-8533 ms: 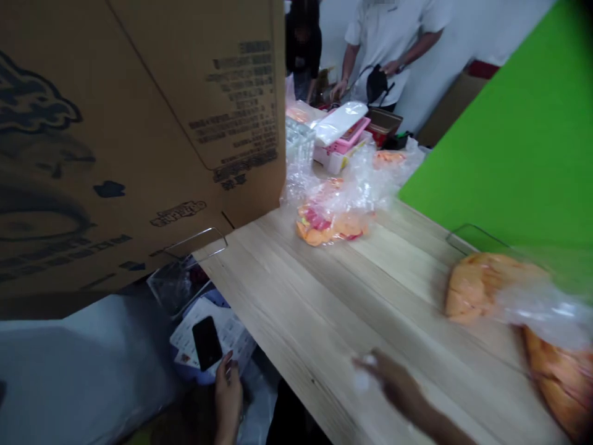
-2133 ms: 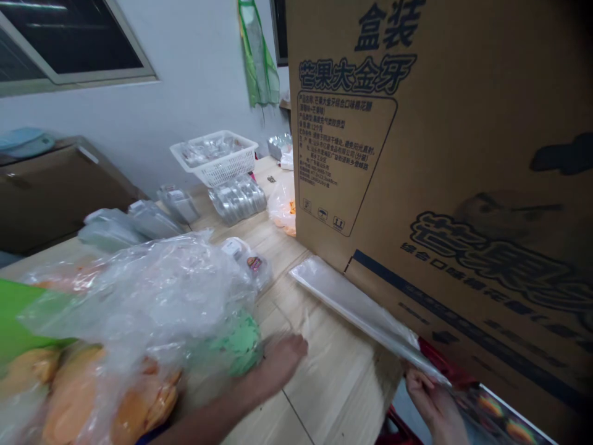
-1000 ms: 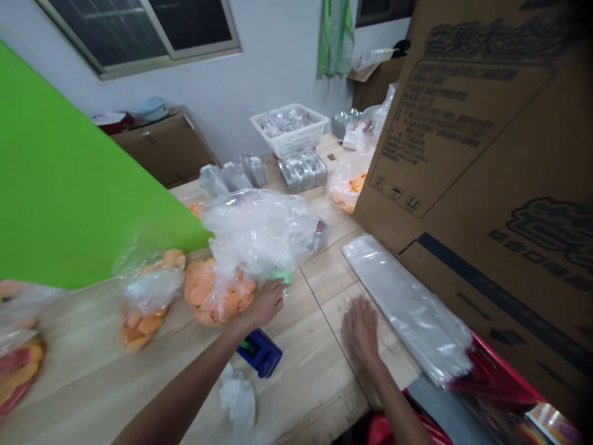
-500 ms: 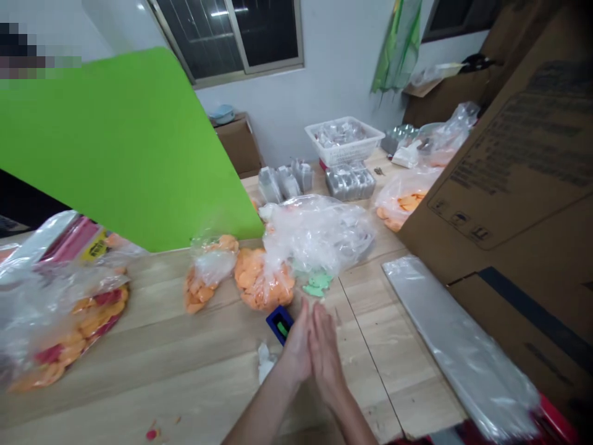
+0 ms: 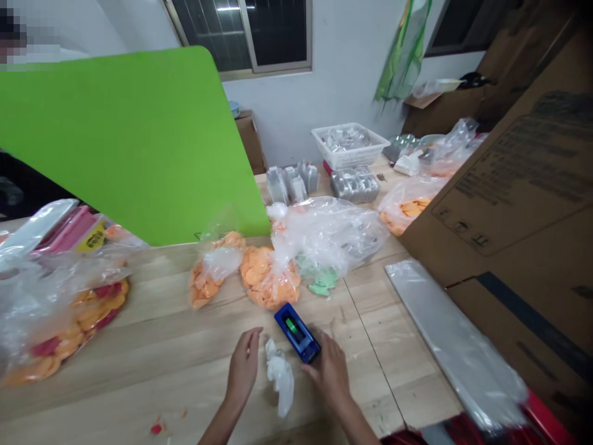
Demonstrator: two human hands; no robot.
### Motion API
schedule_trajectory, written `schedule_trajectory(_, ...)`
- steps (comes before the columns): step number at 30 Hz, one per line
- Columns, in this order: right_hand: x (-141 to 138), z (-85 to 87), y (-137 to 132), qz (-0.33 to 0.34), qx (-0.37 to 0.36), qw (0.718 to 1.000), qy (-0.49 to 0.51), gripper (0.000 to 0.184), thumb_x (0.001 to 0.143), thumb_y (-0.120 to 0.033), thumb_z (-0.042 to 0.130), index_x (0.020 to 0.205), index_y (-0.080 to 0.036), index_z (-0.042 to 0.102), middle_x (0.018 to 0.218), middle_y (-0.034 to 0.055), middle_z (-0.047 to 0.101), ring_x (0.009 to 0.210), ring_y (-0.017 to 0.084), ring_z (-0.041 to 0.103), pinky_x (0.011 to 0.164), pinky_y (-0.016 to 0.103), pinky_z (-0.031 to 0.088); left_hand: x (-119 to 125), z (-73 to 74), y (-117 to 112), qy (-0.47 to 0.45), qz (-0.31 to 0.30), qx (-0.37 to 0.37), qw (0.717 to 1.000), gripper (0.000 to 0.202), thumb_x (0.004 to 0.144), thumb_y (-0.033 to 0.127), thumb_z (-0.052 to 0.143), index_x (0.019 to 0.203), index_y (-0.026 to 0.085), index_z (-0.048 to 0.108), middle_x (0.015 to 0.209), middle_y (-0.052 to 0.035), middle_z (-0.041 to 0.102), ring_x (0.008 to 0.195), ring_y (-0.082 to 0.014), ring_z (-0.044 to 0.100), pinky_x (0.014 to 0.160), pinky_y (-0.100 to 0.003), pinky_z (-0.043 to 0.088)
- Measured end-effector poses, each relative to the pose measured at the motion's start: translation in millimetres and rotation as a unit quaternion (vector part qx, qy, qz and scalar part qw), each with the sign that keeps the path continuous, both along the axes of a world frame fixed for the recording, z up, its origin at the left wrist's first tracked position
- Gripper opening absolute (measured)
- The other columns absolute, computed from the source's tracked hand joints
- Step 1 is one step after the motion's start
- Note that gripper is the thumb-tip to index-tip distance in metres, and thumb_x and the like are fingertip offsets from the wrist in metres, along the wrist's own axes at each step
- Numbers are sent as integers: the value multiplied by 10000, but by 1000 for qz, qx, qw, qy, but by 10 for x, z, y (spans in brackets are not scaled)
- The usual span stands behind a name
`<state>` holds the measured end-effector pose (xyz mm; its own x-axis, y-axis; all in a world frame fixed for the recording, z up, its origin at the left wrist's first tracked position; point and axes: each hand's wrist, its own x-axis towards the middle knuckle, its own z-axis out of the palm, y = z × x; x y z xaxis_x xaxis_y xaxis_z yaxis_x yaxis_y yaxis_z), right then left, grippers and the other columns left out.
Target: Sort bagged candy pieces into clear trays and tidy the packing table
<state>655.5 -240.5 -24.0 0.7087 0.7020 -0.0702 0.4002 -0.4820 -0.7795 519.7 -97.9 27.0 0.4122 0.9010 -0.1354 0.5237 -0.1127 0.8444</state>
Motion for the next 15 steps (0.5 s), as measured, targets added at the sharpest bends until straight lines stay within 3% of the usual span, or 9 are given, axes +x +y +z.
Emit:
schedule_trajectory(3, -229, -206, 187, -20, -29, 998, -52, 460, 643, -190, 596, 1080, -72, 517, 1008, 165, 566, 968, 314, 480, 848, 451, 375, -241, -176, 36, 16, 5, -33, 999, 393, 723, 485, 411, 867, 172, 599, 935, -83, 641, 894, -224, 585, 849, -389, 436)
schedule_trajectory(6, -227, -109, 197, -61, 20, 998, -5, 353, 650, -198, 585, 988, -98, 554, 911, 122, 591, 891, 266, 522, 795, 378, 422, -323, -355, -19, 32, -17, -67, 997, 444, 707, 529, 382, 859, 169, 592, 934, -87, 642, 880, -231, 589, 841, -388, 439)
schedule_trajectory(9, -108, 78, -42, -115, 65, 988, 76, 364, 646, -295, 612, 970, -141, 555, 884, 81, 610, 815, 233, 560, 719, 326, 458, -294, -501, -107, 109, -74, -77, 988, 504, 708, 549, 361, 930, 141, 558, 971, -110, 615, 893, -235, 575, 854, -379, 423)
schedule_trajectory(12, 191, 189, -368, -149, 68, 983, 77, 413, 659, -370, 609, 999, -149, 535, 908, 79, 607, 822, 227, 561, 722, 324, 457, -168, -572, -270, 215, -146, -45, 965, 602, 725, 533, 364, 1144, 105, 427, 1099, -141, 526, 976, -249, 536, 864, -381, 405)
schedule_trajectory(15, 799, 128, -635, -197, 32, 979, -30, 483, 668, -460, 580, 1005, -117, 527, 902, 112, 596, 819, 244, 548, 739, 365, 444, -24, -617, -439, 311, -199, 2, 929, 626, 746, 432, 398, 1277, 124, 274, 1182, -152, 442, 1027, -275, 497, 827, -395, 414)
